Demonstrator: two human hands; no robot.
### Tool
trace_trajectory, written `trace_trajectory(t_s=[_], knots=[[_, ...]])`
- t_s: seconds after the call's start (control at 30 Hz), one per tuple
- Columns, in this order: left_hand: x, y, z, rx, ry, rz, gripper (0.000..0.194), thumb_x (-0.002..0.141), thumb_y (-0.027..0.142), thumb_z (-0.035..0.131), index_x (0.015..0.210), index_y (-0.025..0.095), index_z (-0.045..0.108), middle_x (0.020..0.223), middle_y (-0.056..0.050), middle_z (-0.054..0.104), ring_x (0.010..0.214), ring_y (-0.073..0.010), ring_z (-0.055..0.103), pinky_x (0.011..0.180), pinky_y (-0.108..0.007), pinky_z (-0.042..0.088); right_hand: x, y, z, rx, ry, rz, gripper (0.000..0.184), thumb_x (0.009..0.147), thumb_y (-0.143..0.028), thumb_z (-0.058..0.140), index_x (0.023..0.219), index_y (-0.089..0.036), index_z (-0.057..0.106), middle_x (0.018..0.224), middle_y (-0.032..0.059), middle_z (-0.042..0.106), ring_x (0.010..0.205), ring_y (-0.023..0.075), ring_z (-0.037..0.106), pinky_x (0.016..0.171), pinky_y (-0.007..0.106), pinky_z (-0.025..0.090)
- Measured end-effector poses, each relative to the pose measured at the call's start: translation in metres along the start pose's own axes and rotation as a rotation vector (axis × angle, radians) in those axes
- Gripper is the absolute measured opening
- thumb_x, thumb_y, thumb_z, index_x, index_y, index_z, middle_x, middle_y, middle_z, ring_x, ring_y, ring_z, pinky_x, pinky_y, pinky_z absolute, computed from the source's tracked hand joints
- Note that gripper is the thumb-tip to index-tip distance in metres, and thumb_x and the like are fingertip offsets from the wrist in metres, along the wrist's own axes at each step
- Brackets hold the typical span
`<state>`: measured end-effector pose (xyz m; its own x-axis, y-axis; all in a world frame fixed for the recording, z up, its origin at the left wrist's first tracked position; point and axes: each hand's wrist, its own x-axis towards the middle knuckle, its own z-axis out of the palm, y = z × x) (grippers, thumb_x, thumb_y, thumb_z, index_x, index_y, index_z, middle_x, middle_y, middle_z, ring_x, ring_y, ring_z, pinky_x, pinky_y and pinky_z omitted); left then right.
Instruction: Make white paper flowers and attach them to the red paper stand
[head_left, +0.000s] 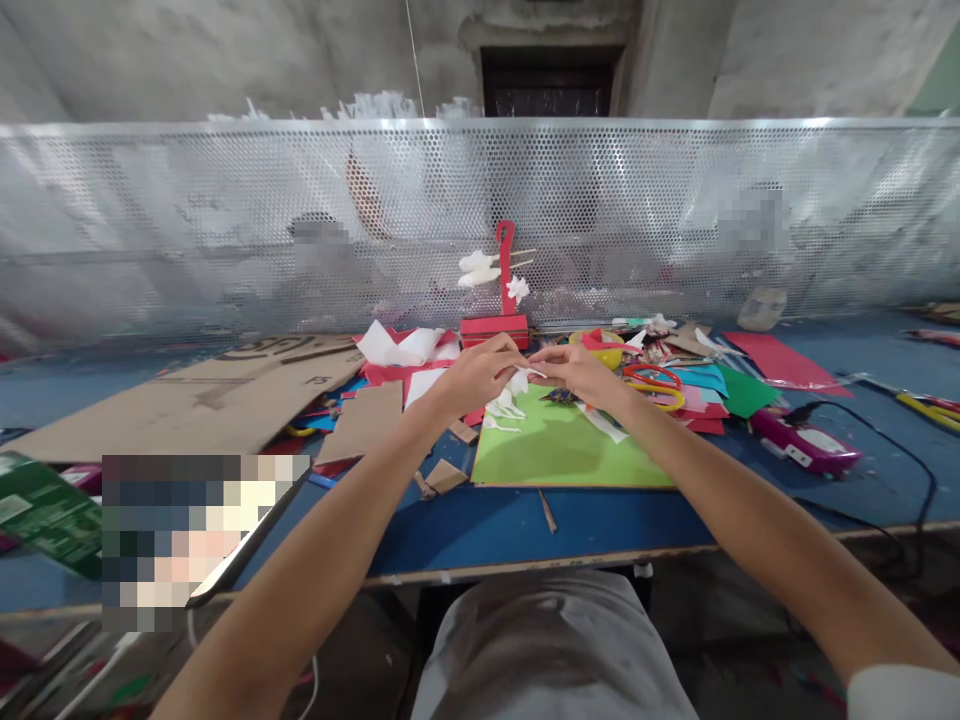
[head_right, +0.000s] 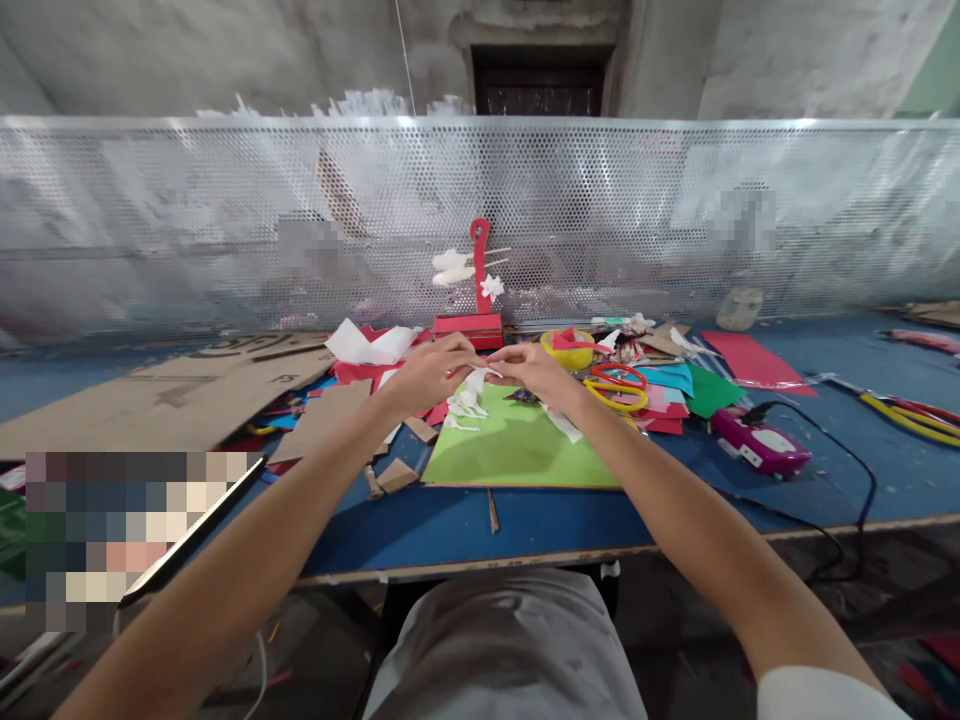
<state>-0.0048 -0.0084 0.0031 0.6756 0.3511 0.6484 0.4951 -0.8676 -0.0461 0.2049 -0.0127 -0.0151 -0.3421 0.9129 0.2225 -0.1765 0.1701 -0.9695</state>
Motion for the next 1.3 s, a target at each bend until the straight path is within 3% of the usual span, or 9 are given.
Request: trace_trajectory(t_s=[0.2,0.4,0.77,0.93,1.1,1.3], knots=[[-0.002,0.001,-0.004,0.148,-0.056,0.057,0.03,0.094,0.014,0.046,0.11,0.019,0.07,0.099,-0.008,0.061,0.085,-0.0144,0.059,0.073,-0.026,0.047,0.0,-0.003,0.0,0.043,-0.014,0.043,0.011,0.072,-0.019,0.079,0.081,-0.015,0.073,0.085,0.0047,0.074,0.082,0.0144,0.071,0.095,0.03,0.056],[-0.001,0.007,-0.007,0.225,-0.059,0.04,0.03,0.096,0.017,0.043,0.111,0.018,0.07,0.099,-0.009,0.06,0.083,-0.0149,0.059,0.072,-0.026,0.048,-0.001,0.0,-0.001,-0.003,-0.044,0.0,0.023,0.068,-0.023,0.082,0.089,-0.018,0.074,0.09,0.0051,0.075,0.091,0.0172,0.071,0.096,0.032,0.055],[-0.001,0.007,-0.009,0.048,0.025,-0.006,0.032,0.089,0.012,0.045,0.109,0.02,0.069,0.1,-0.008,0.061,0.086,-0.0165,0.06,0.075,-0.03,0.05,-0.003,-0.003,0.002,0.006,0.039,-0.018,0.02,0.066,-0.027,0.084,0.079,-0.017,0.072,0.085,0.0054,0.073,0.084,0.0165,0.071,0.095,0.032,0.055],[0.0,0.012,-0.017,-0.113,0.041,-0.007,0.033,0.09,0.015,0.047,0.119,0.021,0.062,0.112,-0.009,0.06,0.106,-0.0209,0.059,0.094,-0.039,0.049,-0.001,-0.004,0.0,0.026,0.036,-0.021,0.022,0.065,-0.028,0.084,0.08,-0.017,0.072,0.084,0.0037,0.073,0.079,0.0135,0.07,0.092,0.028,0.056],[0.001,0.013,-0.01,-0.205,-0.05,-0.023,0.055,0.088,0.039,0.062,0.138,0.027,0.043,0.137,-0.011,0.049,0.127,-0.0257,0.048,0.104,-0.044,0.044,0.0,-0.002,-0.004,0.078,0.01,-0.02,0.029,0.062,-0.029,0.087,0.083,-0.017,0.071,0.083,0.0032,0.074,0.078,0.0134,0.071,0.089,0.027,0.057],[0.005,0.013,0.002,-0.239,0.04,-0.123,0.026,0.091,0.03,0.058,0.116,0.024,0.062,0.112,-0.006,0.064,0.104,-0.0183,0.06,0.093,-0.037,0.048,-0.004,-0.008,0.002,0.057,0.003,-0.017,0.026,0.062,-0.029,0.086,0.077,-0.018,0.069,0.08,0.0016,0.072,0.078,0.0138,0.071,0.091,0.029,0.056]])
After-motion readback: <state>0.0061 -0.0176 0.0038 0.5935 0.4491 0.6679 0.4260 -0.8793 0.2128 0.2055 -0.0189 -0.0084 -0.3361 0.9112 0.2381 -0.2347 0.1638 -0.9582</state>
